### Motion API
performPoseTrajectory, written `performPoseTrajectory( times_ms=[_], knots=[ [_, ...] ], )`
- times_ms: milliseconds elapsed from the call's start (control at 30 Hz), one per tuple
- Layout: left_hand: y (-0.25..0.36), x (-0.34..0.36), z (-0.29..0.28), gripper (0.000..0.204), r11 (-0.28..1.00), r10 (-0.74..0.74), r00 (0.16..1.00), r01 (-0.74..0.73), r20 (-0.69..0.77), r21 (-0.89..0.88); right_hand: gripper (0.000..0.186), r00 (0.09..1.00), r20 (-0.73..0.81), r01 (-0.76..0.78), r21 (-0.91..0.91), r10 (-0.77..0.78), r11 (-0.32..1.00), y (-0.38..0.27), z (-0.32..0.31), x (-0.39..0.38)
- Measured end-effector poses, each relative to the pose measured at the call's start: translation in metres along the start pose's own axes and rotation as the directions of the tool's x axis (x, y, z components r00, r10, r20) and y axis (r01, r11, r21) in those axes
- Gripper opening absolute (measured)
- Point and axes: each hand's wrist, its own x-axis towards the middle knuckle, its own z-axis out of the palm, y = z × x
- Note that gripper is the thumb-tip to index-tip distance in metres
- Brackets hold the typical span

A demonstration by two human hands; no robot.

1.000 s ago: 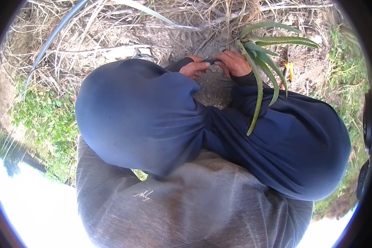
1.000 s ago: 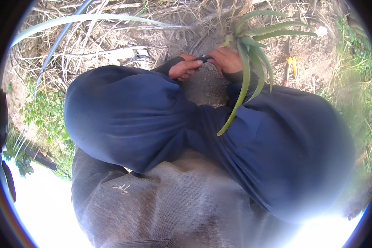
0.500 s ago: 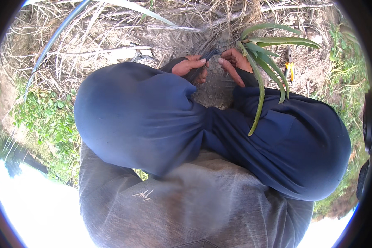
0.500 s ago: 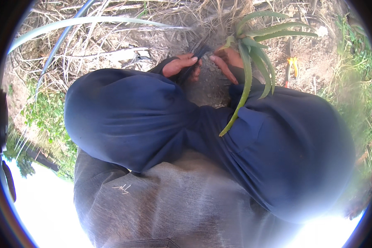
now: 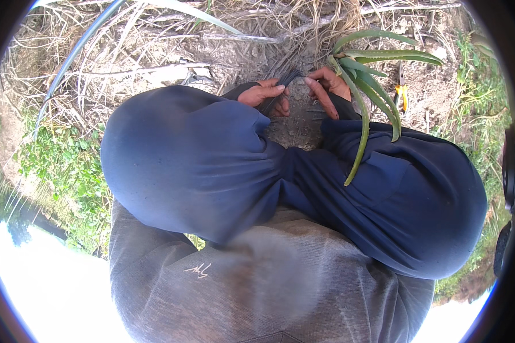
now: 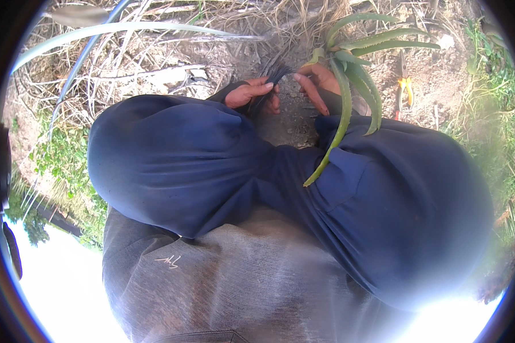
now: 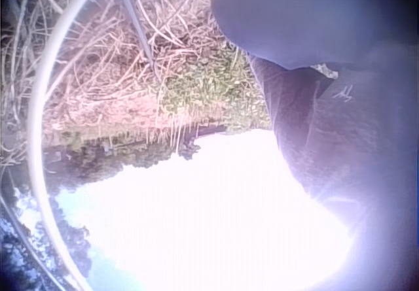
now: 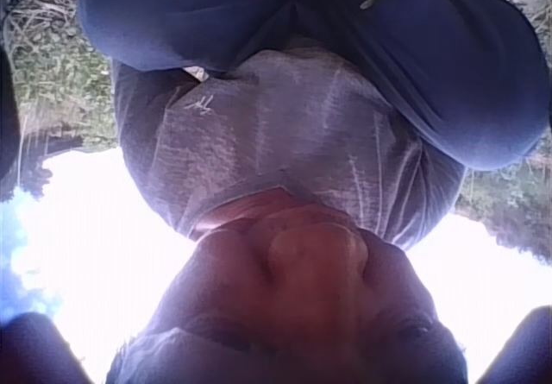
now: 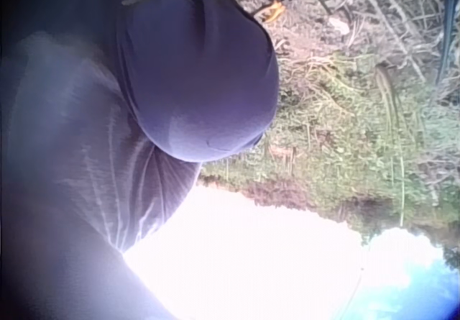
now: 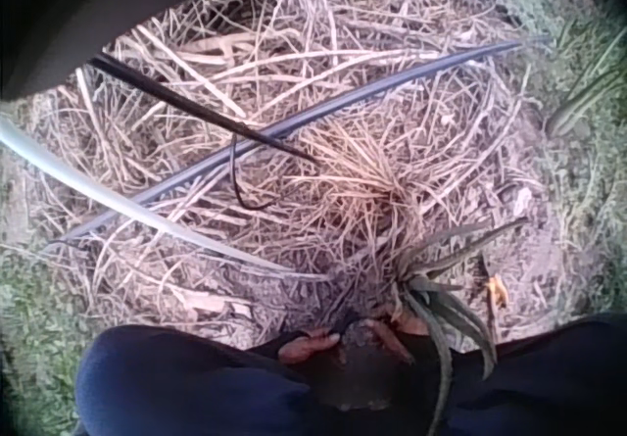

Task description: The person repairs a drip irrigation system in an outdoor garden. They use a knife to cut a black hose, insert a white tube, and secure it with a zip tie. They also use pliers to cut the zip tie and a green valve to control water flow.

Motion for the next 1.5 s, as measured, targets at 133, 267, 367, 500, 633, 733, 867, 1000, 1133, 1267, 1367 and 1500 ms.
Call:
performPoseTrajectory(
  times_ms=[133, 267, 367, 500, 633, 733, 867, 1000, 1133, 1267, 1367, 1500],
  knots=[
    [0.002, 0.001, 0.002, 0.022, 1.000, -0.028, 1.000, 0.028, 0.005, 0.006, 0.012, 0.999, -0.041, 0.026, -0.027, -0.027, 0.999, -0.004, 0.001, -0.004],
    [0.003, 0.002, 0.005, 0.022, 0.999, -0.050, 0.999, 0.050, 0.012, 0.006, 0.014, 0.996, -0.027, 0.076, -0.136, -0.080, 0.988, 0.005, -0.004, -0.003],
    [0.005, -0.002, 0.009, 0.021, 0.998, -0.052, 0.999, 0.052, -0.003, -0.023, 0.014, 0.988, 0.028, 0.152, -0.169, -0.149, 0.974, 0.008, -0.003, 0.001],
    [0.003, -0.001, 0.008, 0.021, 0.998, -0.052, 0.999, 0.051, -0.008, -0.041, 0.012, 0.992, -0.086, 0.094, -0.031, -0.097, 0.995, 0.005, 0.004, -0.001],
    [0.002, 0.001, 0.004, 0.021, 0.997, -0.059, 0.998, 0.060, 0.028, -0.049, 0.008, 0.999, -0.026, 0.027, -0.059, -0.028, 0.998, 0.010, -0.003, -0.002],
    [0.002, 0.000, 0.003, 0.022, 0.995, -0.062, 0.997, 0.065, 0.050, -0.072, 0.007, 0.998, -0.010, 0.054, -0.088, -0.055, 0.995, 0.011, -0.003, -0.002],
    [0.001, 0.002, 0.000, 0.022, 0.993, -0.066, 0.995, 0.072, 0.069, -0.091, 0.007, 0.991, 0.018, 0.132, -0.092, -0.131, 0.987, 0.017, -0.006, -0.002],
    [0.001, 0.003, -0.003, 0.021, 0.994, -0.075, 0.997, 0.076, 0.021, -0.072, 0.008, 0.963, 0.052, 0.270, -0.275, -0.266, 0.923, 0.010, -0.009, -0.003],
    [0.004, 0.002, 0.010, 0.019, 0.997, -0.077, 0.992, 0.075, -0.104, -0.026, 0.009, 0.953, -0.008, 0.294, -0.214, -0.302, 0.932, 0.010, -0.003, -0.003],
    [0.004, 0.000, 0.007, 0.016, 0.996, -0.089, 0.995, 0.088, -0.055, -0.016, 0.010, 0.990, -0.114, 0.051, -0.256, -0.082, 0.965, 0.000, -0.006, -0.008],
    [0.005, -0.005, 0.000, 0.017, 0.991, -0.133, 0.991, 0.133, -0.034, 0.020, 0.016, 0.980, -0.181, -0.095, -0.050, 0.085, 0.994, 0.008, -0.005, -0.007],
    [0.011, -0.011, -0.002, 0.018, 0.979, -0.193, 0.964, 0.203, -0.180, 0.034, 0.018, 0.932, -0.278, -0.196, 0.151, 0.232, 0.969, 0.037, -0.035, -0.017]
  ],
)
